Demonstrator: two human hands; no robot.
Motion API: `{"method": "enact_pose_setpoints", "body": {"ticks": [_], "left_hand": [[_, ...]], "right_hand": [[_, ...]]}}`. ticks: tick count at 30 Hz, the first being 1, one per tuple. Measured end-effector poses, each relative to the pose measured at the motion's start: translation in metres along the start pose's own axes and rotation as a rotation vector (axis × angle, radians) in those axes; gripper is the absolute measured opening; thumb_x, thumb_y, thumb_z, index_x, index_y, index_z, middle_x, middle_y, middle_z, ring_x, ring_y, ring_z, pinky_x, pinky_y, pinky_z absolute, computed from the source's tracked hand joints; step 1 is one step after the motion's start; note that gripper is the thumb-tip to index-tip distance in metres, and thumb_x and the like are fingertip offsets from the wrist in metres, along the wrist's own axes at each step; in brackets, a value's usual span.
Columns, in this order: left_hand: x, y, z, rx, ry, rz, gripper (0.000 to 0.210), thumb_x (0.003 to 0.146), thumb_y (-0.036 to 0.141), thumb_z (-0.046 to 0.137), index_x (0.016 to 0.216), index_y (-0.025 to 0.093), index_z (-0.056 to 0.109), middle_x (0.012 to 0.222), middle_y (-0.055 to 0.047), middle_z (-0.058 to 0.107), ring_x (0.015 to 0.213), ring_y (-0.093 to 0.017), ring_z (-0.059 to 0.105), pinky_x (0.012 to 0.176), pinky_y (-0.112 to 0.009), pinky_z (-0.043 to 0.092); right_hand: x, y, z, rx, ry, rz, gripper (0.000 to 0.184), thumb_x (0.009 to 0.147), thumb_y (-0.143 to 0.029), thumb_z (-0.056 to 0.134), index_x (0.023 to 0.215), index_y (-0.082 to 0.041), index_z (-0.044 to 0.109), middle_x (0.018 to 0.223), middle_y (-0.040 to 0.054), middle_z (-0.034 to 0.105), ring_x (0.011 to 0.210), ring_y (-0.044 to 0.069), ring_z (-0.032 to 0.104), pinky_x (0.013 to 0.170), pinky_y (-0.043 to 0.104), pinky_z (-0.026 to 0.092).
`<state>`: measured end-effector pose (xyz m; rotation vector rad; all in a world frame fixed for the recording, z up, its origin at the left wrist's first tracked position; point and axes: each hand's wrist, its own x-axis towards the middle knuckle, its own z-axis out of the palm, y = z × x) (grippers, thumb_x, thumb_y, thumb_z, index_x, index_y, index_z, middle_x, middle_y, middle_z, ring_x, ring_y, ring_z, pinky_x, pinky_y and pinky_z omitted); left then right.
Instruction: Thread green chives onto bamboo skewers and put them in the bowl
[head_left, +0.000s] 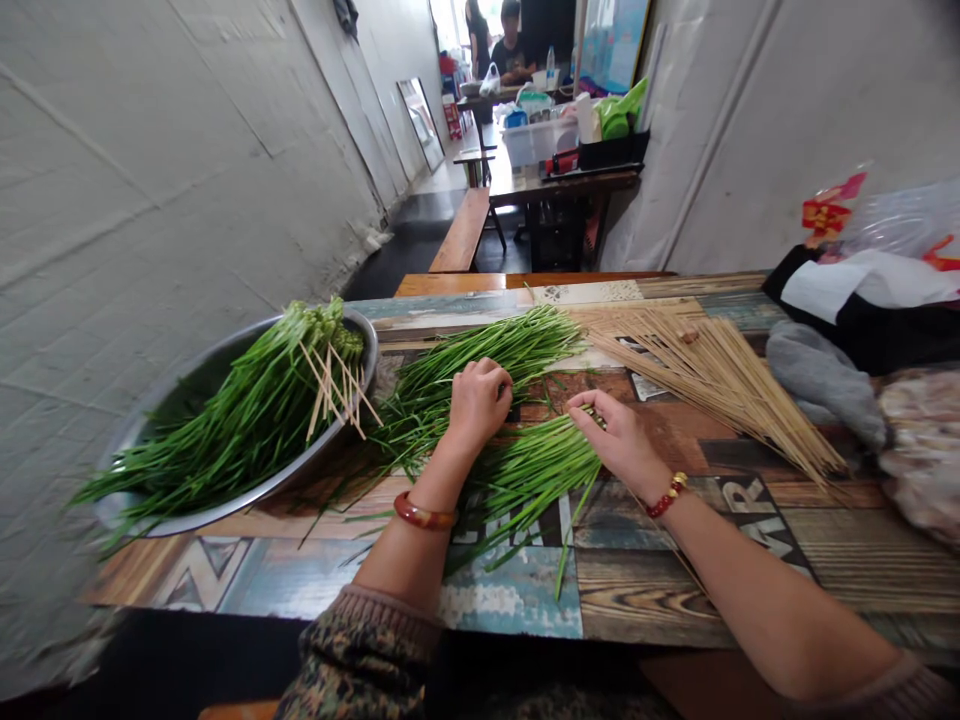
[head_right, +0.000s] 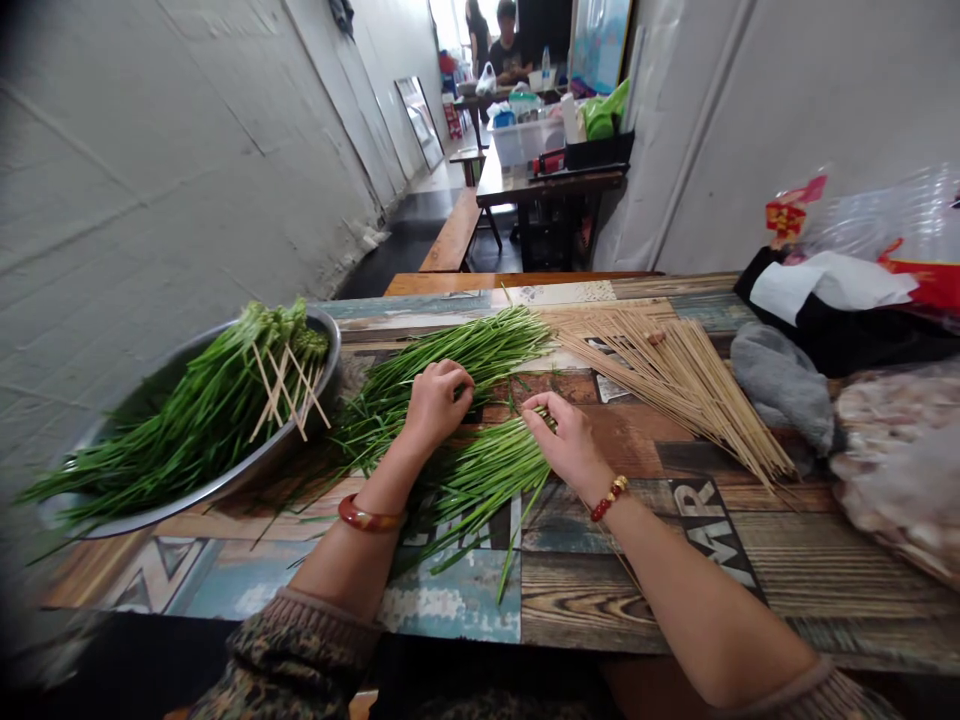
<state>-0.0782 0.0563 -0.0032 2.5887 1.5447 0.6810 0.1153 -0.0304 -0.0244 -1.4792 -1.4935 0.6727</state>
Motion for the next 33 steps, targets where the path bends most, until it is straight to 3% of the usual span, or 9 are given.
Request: {"method": "enact_pose_setpoints", "body": {"ticks": [3, 7, 11, 17, 26, 30, 33], "left_hand": [[-0.001, 0.004, -0.004, -0.237, 0.048, 0.009, 0.012, 0.078, 0.012, 0.049, 0.078, 0.017, 0.06, 0.082, -0.003, 0.062, 0.079, -0.015, 0.055, 0.073, -0.027, 0.041], [-0.005, 0.012, -0.007, -0.444, 0.01, 0.021, 0.01, 0.078, 0.013, 0.047, 0.077, 0.016, 0.057, 0.069, 0.002, 0.057, 0.064, -0.01, 0.05, 0.063, -0.021, 0.039], [-0.007, 0.018, -0.009, -0.481, -0.038, 0.041, 0.01, 0.076, 0.012, 0.048, 0.075, 0.015, 0.057, 0.069, 0.002, 0.057, 0.065, -0.01, 0.049, 0.061, -0.02, 0.037], [-0.008, 0.019, -0.009, -0.36, -0.086, 0.107, 0.011, 0.075, 0.011, 0.048, 0.076, 0.017, 0.057, 0.073, 0.0, 0.059, 0.067, -0.012, 0.051, 0.064, -0.023, 0.038], [-0.01, 0.026, -0.017, -0.179, -0.126, 0.128, 0.015, 0.08, 0.016, 0.051, 0.088, 0.019, 0.063, 0.09, -0.005, 0.065, 0.082, -0.017, 0.059, 0.075, -0.029, 0.045], [-0.01, 0.031, -0.017, -0.332, -0.058, 0.195, 0.027, 0.079, 0.014, 0.055, 0.104, 0.02, 0.064, 0.111, -0.006, 0.065, 0.104, -0.02, 0.057, 0.094, -0.035, 0.043], [-0.011, 0.039, -0.014, -0.543, -0.074, 0.246, 0.028, 0.081, 0.014, 0.055, 0.107, 0.017, 0.064, 0.113, -0.009, 0.065, 0.108, -0.019, 0.058, 0.097, -0.034, 0.043]], "right_hand": [[0.0, -0.001, 0.0, 0.018, 0.001, 0.009, 0.023, 0.085, -0.036, 0.051, 0.089, -0.018, 0.064, 0.085, 0.0048, 0.069, 0.073, 0.017, 0.06, 0.067, 0.029, 0.044], [0.001, -0.004, 0.0, 0.086, -0.004, 0.017, 0.024, 0.085, -0.034, 0.052, 0.099, -0.018, 0.064, 0.098, 0.0066, 0.069, 0.085, 0.019, 0.063, 0.077, 0.032, 0.047], [0.002, -0.004, 0.0, 0.192, -0.018, -0.025, 0.028, 0.085, -0.031, 0.053, 0.109, -0.018, 0.061, 0.109, 0.0082, 0.067, 0.101, 0.02, 0.062, 0.091, 0.036, 0.046], [0.001, -0.009, -0.001, 0.251, -0.003, -0.044, 0.027, 0.085, -0.03, 0.054, 0.109, -0.02, 0.061, 0.106, 0.007, 0.068, 0.095, 0.019, 0.063, 0.085, 0.034, 0.049], [-0.001, -0.004, -0.001, 0.224, 0.013, -0.031, 0.025, 0.086, -0.036, 0.055, 0.103, -0.02, 0.064, 0.096, 0.0053, 0.069, 0.08, 0.018, 0.062, 0.07, 0.029, 0.049], [-0.002, -0.004, -0.003, 0.177, 0.015, -0.034, 0.025, 0.085, -0.036, 0.055, 0.101, -0.02, 0.066, 0.095, 0.0049, 0.07, 0.079, 0.018, 0.063, 0.071, 0.03, 0.048], [-0.002, -0.003, -0.003, 0.173, 0.019, -0.067, 0.023, 0.085, -0.034, 0.056, 0.1, -0.02, 0.066, 0.1, 0.0056, 0.07, 0.089, 0.02, 0.064, 0.08, 0.033, 0.048]]}}
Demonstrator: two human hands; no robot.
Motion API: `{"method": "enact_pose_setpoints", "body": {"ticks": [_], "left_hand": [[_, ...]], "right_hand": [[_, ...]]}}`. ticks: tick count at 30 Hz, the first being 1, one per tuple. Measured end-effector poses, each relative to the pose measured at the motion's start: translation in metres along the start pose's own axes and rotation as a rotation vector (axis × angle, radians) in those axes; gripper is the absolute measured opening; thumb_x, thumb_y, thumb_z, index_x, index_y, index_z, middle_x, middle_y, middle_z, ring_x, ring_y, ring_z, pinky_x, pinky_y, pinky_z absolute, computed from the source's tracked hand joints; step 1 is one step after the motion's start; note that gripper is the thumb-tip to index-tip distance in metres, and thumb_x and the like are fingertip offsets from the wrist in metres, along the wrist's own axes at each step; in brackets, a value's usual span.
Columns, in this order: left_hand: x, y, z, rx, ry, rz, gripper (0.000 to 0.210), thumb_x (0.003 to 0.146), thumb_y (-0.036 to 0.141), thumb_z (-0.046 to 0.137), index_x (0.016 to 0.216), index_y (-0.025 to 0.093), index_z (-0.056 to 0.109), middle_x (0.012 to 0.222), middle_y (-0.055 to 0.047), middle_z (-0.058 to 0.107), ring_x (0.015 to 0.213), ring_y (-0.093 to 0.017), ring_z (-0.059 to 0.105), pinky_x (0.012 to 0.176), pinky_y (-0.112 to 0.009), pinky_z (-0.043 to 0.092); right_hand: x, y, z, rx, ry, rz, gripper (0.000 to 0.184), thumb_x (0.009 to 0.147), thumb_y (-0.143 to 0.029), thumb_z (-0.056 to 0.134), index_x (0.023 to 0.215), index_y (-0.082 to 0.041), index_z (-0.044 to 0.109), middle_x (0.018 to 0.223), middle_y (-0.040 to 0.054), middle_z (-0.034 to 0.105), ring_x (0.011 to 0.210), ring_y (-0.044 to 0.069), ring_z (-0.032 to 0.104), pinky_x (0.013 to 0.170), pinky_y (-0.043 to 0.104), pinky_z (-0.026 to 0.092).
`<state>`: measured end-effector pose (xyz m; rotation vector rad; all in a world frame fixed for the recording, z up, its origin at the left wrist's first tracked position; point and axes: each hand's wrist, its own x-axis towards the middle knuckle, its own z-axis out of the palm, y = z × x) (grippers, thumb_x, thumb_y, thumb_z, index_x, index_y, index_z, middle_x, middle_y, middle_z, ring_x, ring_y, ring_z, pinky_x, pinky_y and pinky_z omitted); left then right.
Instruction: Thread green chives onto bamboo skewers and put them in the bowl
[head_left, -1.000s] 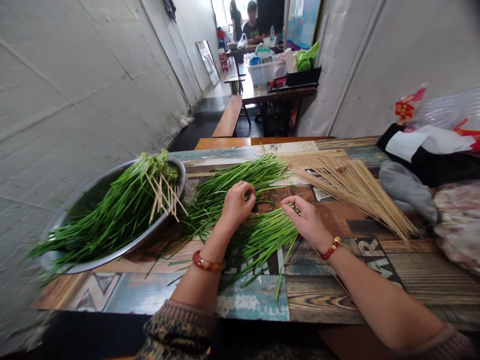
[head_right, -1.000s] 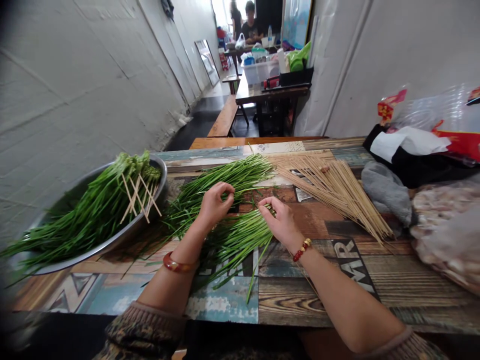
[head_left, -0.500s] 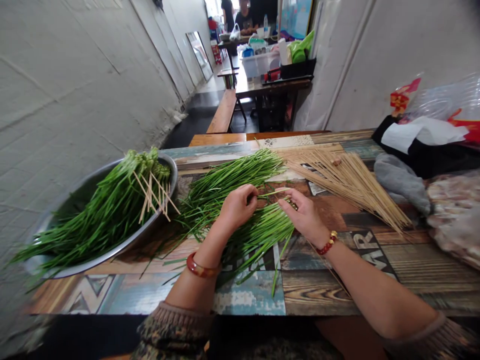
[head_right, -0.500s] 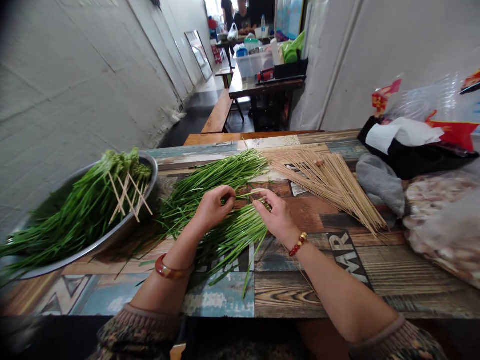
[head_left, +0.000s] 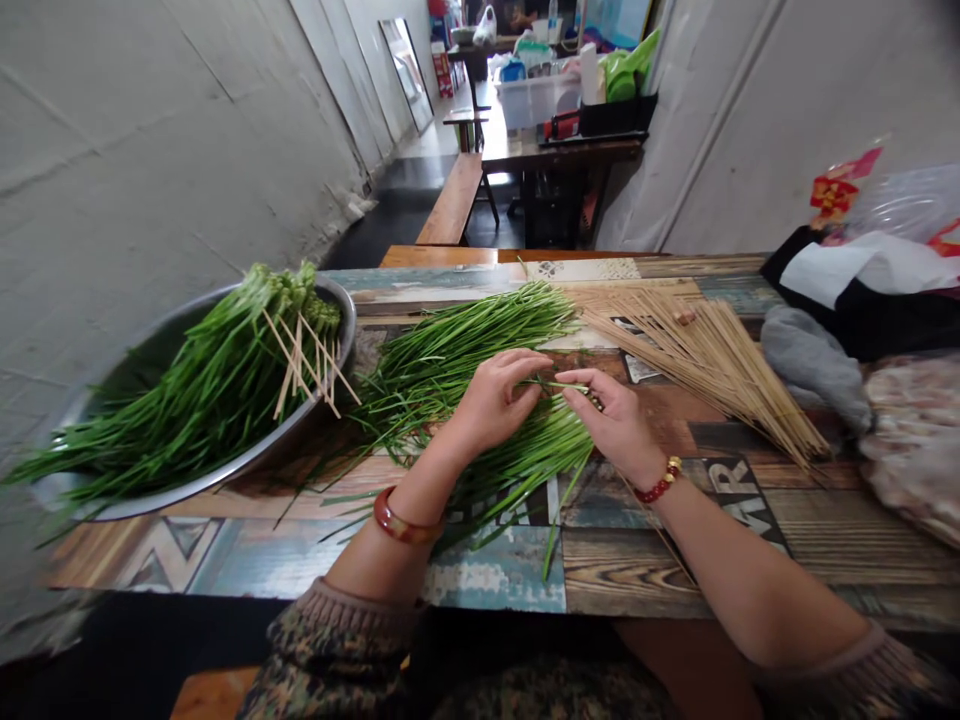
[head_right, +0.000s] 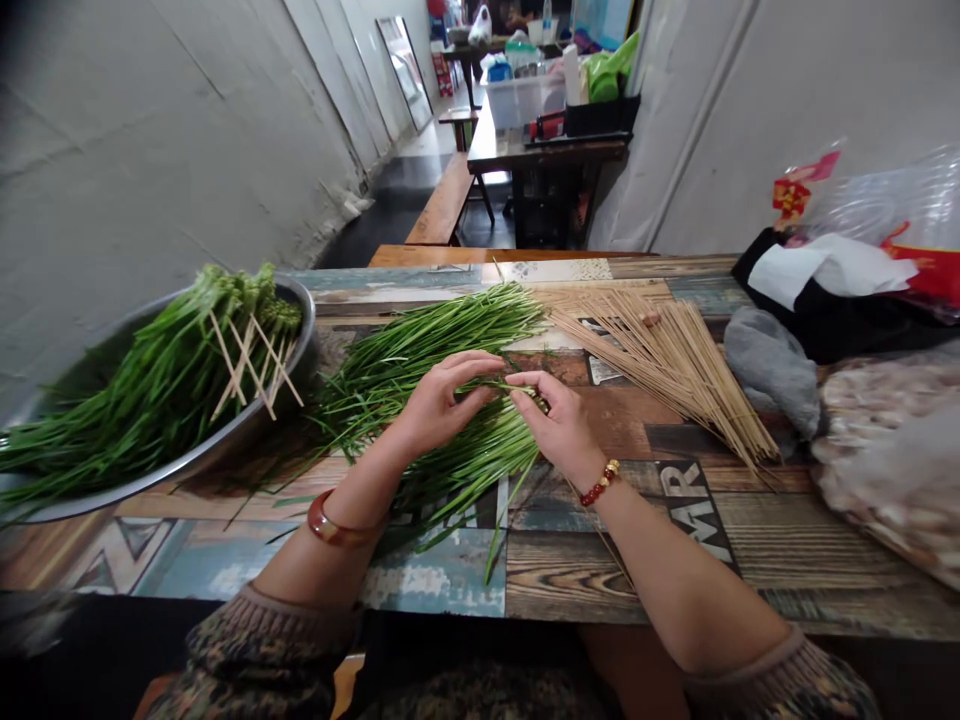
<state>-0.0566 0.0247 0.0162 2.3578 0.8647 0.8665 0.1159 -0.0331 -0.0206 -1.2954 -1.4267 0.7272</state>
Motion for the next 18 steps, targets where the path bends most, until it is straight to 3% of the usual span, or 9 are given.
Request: {"method": "enact_pose_setpoints", "body": {"ticks": [6, 11, 18], "left_hand": [[0.0, 0.01, 0.013, -0.296, -0.004, -0.226, 0.03, 0.081, 0.02, 0.057, 0.109, 0.012, 0.064, 0.088, -0.006, 0.071, 0.076, -0.014, 0.064, 0.069, -0.023, 0.049], [0.001, 0.006, 0.013, -0.344, 0.094, -0.33, 0.013, 0.078, 0.022, 0.06, 0.078, 0.012, 0.07, 0.075, -0.004, 0.07, 0.07, -0.013, 0.061, 0.066, -0.022, 0.047], [0.001, 0.0, 0.014, -0.526, 0.121, -0.387, 0.016, 0.077, 0.026, 0.06, 0.075, 0.011, 0.065, 0.069, -0.002, 0.063, 0.061, -0.01, 0.054, 0.058, -0.02, 0.043]], "right_hand": [[-0.001, 0.0, 0.0, 0.017, -0.011, 0.012, 0.022, 0.085, -0.034, 0.056, 0.1, -0.021, 0.065, 0.099, 0.0053, 0.07, 0.089, 0.019, 0.064, 0.08, 0.032, 0.049], [-0.002, -0.001, 0.001, 0.052, -0.021, 0.045, 0.028, 0.085, -0.034, 0.056, 0.109, -0.019, 0.061, 0.102, 0.0068, 0.069, 0.09, 0.019, 0.063, 0.078, 0.032, 0.05], [-0.001, -0.007, -0.001, -0.008, -0.039, 0.033, 0.022, 0.086, -0.034, 0.055, 0.099, -0.02, 0.065, 0.101, 0.006, 0.07, 0.093, 0.02, 0.064, 0.084, 0.033, 0.048]]}}
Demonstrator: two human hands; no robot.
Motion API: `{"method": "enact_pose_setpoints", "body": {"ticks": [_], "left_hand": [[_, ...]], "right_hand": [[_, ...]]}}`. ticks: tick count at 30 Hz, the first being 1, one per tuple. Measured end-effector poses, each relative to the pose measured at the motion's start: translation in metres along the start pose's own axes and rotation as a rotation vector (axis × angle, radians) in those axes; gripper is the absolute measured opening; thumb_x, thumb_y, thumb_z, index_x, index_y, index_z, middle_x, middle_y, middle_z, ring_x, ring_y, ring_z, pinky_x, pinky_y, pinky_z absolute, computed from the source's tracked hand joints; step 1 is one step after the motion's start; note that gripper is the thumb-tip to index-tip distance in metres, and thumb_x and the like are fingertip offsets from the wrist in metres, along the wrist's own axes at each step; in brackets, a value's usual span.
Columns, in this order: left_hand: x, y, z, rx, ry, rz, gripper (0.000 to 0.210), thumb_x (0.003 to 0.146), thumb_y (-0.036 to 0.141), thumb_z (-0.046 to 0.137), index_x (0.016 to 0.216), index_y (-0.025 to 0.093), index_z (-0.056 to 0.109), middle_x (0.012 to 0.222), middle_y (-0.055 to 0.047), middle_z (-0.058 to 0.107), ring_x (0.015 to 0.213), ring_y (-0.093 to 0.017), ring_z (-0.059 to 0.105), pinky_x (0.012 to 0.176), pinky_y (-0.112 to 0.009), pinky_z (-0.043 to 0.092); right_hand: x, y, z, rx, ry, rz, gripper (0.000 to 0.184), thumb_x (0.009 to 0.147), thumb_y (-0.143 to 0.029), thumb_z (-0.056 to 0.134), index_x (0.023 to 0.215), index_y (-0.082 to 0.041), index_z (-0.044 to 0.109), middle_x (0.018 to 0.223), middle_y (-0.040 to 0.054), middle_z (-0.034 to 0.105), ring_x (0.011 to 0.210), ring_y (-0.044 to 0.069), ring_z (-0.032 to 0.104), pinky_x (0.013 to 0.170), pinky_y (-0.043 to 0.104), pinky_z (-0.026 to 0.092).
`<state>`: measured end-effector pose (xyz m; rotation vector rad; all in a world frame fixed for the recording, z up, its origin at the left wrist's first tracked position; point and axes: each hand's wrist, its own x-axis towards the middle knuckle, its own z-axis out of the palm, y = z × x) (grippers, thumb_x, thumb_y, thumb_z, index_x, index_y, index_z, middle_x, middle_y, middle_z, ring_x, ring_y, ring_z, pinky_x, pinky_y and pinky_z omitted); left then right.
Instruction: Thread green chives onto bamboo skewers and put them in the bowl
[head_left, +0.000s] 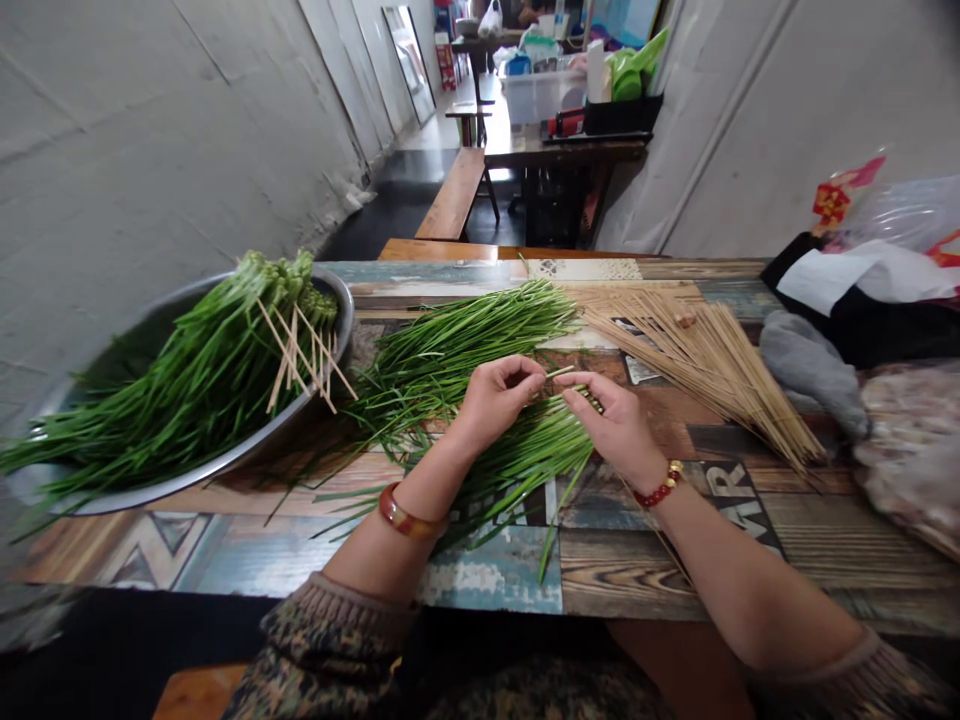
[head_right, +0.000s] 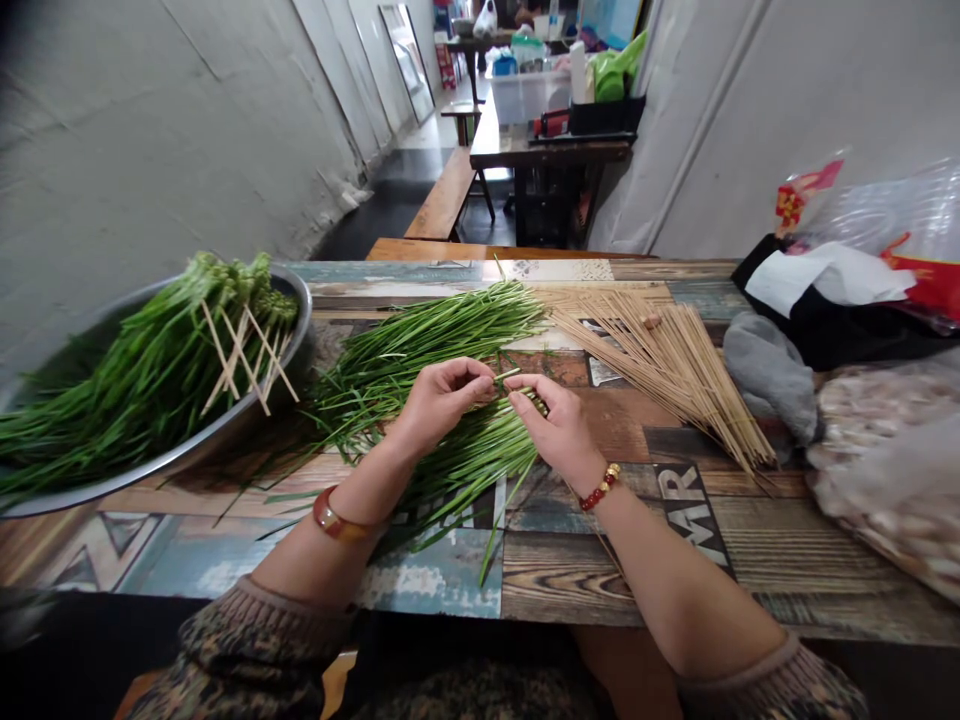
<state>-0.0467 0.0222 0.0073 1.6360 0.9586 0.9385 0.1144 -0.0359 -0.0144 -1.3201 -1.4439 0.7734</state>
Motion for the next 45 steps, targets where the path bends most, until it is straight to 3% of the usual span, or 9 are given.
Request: {"method": "enact_pose_setpoints", "body": {"ticks": [21, 38, 45], "left_hand": [[-0.0029, 0.0013, 0.0044, 0.19, 0.017, 0.063, 0.016, 0.077, 0.025, 0.058, 0.072, 0.013, 0.066, 0.07, -0.003, 0.065, 0.063, -0.011, 0.054, 0.057, -0.019, 0.042], [-0.0041, 0.0065, 0.0053, 0.07, 0.025, 0.015, 0.014, 0.077, 0.024, 0.06, 0.073, 0.011, 0.066, 0.066, -0.002, 0.063, 0.059, -0.009, 0.052, 0.055, -0.018, 0.04], [-0.0047, 0.0064, 0.005, 0.241, 0.056, 0.142, 0.013, 0.079, 0.02, 0.058, 0.072, 0.014, 0.067, 0.071, -0.002, 0.067, 0.066, -0.011, 0.057, 0.062, -0.021, 0.042]], "right_hand": [[-0.0005, -0.0029, -0.0012, -0.046, -0.01, -0.028, 0.02, 0.085, -0.034, 0.055, 0.096, -0.021, 0.066, 0.097, 0.0059, 0.072, 0.09, 0.021, 0.065, 0.082, 0.036, 0.049], [-0.0004, -0.0031, -0.0004, -0.041, -0.006, -0.049, 0.021, 0.086, -0.031, 0.054, 0.099, -0.021, 0.067, 0.099, 0.004, 0.072, 0.091, 0.019, 0.066, 0.084, 0.033, 0.05], [-0.0003, -0.0021, -0.0003, -0.067, -0.004, -0.045, 0.021, 0.085, -0.03, 0.054, 0.098, -0.021, 0.067, 0.097, 0.004, 0.072, 0.089, 0.019, 0.066, 0.083, 0.034, 0.05]]}}
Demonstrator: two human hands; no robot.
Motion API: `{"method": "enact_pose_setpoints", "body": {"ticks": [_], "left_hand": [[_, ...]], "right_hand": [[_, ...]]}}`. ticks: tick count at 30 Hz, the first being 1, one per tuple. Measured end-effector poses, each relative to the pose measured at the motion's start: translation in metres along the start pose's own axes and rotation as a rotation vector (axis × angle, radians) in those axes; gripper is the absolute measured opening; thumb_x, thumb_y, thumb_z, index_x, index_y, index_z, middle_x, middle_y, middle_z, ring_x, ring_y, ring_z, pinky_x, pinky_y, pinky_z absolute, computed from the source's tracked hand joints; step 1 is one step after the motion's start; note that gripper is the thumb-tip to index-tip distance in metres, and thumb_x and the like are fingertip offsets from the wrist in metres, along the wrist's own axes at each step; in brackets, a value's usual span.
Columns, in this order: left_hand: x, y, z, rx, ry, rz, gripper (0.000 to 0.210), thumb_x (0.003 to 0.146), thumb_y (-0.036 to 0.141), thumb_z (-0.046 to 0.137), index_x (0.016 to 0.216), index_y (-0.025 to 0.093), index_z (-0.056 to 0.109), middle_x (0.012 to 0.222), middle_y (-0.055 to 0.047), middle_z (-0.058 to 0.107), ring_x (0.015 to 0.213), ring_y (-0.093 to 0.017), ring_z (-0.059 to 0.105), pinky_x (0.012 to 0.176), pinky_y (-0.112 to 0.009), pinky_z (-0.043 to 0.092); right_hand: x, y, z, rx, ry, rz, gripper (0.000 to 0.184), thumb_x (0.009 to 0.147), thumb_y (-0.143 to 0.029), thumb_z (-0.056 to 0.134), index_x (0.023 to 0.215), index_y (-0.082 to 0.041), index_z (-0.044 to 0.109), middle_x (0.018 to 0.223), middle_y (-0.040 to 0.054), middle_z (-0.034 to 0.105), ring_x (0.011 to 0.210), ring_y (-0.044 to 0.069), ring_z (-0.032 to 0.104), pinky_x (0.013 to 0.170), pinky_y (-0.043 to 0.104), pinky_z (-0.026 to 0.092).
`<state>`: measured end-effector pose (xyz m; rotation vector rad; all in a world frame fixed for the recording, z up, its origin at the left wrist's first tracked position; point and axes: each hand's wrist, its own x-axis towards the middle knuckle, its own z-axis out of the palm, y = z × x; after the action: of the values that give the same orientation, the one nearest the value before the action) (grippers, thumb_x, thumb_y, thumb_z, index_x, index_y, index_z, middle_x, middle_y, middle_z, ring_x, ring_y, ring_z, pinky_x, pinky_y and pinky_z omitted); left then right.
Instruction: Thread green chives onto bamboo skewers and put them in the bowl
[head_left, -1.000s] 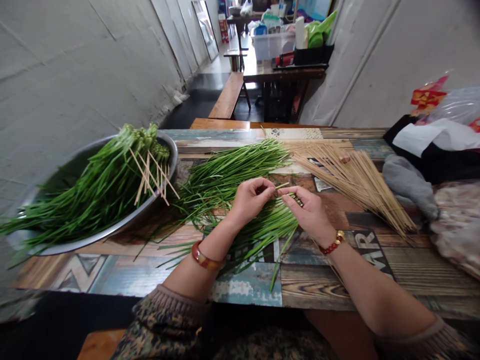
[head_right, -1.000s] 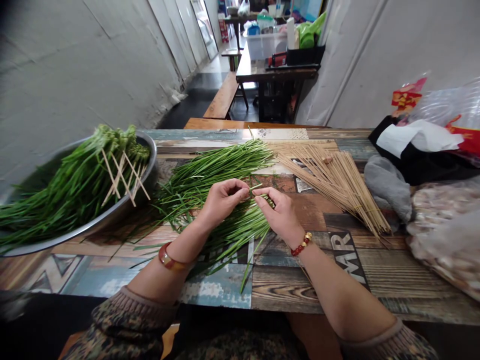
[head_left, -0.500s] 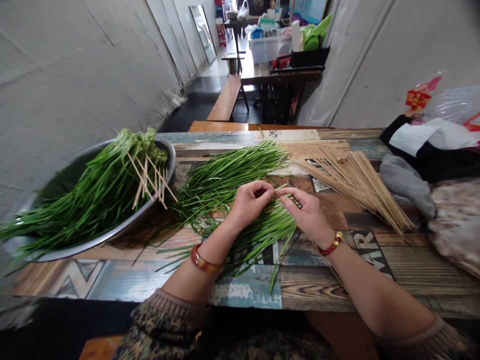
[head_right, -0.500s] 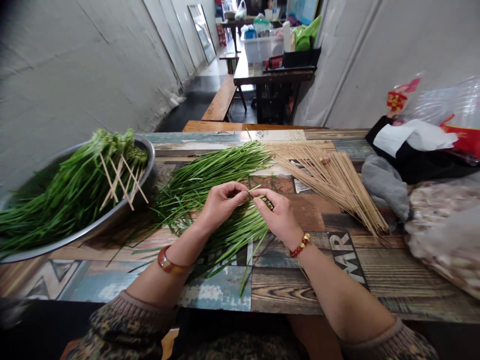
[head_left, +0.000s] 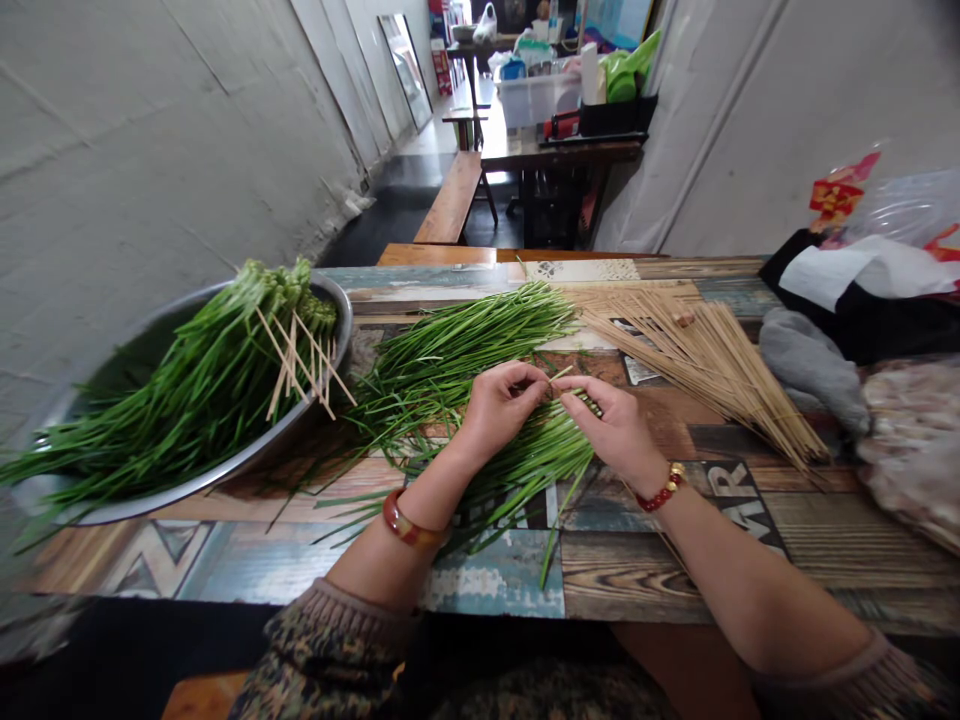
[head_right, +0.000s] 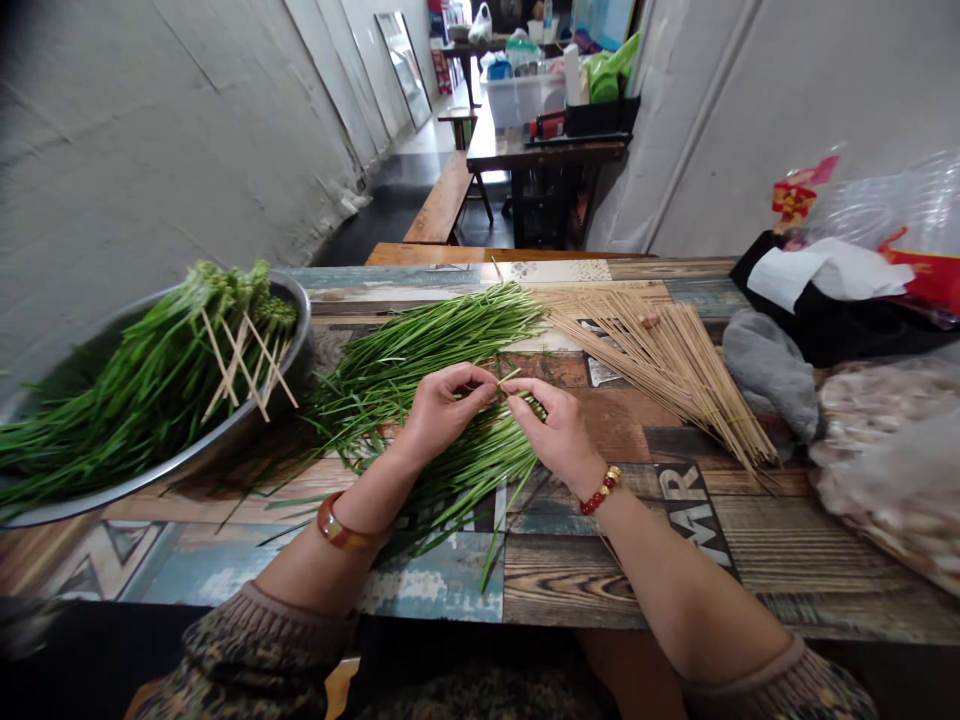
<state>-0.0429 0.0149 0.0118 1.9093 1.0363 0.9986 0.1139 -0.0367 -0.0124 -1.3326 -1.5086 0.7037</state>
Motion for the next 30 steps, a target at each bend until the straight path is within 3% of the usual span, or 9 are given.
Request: {"method": "enact_pose_setpoints", "body": {"ticks": [8, 14, 21, 30], "left_hand": [[0.0003, -0.0029, 0.0007, 0.111, -0.001, 0.108, 0.013, 0.079, 0.017, 0.057, 0.071, 0.016, 0.067, 0.071, -0.002, 0.066, 0.067, -0.011, 0.058, 0.063, -0.021, 0.042], [-0.0004, -0.0028, 0.0005, 0.146, 0.023, 0.072, 0.012, 0.078, 0.018, 0.058, 0.072, 0.016, 0.068, 0.073, -0.003, 0.069, 0.068, -0.013, 0.06, 0.066, -0.023, 0.044], [-0.0019, -0.0017, 0.0026, 0.14, 0.016, 0.016, 0.011, 0.078, 0.018, 0.058, 0.071, 0.015, 0.067, 0.07, -0.002, 0.068, 0.064, -0.012, 0.059, 0.061, -0.021, 0.042], [-0.0013, -0.0029, 0.0026, 0.171, -0.05, 0.076, 0.013, 0.079, 0.017, 0.059, 0.07, 0.016, 0.068, 0.07, -0.002, 0.068, 0.065, -0.012, 0.059, 0.063, -0.022, 0.042]], "right_hand": [[0.0005, 0.0043, 0.0019, 0.014, 0.011, 0.012, 0.02, 0.084, -0.03, 0.054, 0.097, -0.021, 0.066, 0.097, 0.005, 0.07, 0.089, 0.02, 0.064, 0.083, 0.035, 0.049], [-0.0001, 0.0041, 0.002, 0.019, 0.03, 0.012, 0.043, 0.084, -0.028, 0.054, 0.127, -0.023, 0.052, 0.094, 0.0035, 0.065, 0.075, 0.016, 0.058, 0.073, 0.03, 0.048], [-0.0007, 0.0035, 0.0015, -0.012, 0.035, -0.003, 0.036, 0.084, -0.027, 0.054, 0.12, -0.021, 0.056, 0.077, -0.0007, 0.057, 0.064, 0.013, 0.05, 0.063, 0.027, 0.042], [-0.0019, 0.0055, 0.0026, -0.012, 0.05, 0.004, 0.027, 0.084, -0.028, 0.054, 0.111, -0.022, 0.056, 0.075, -0.0012, 0.055, 0.065, 0.014, 0.05, 0.062, 0.026, 0.04]]}}
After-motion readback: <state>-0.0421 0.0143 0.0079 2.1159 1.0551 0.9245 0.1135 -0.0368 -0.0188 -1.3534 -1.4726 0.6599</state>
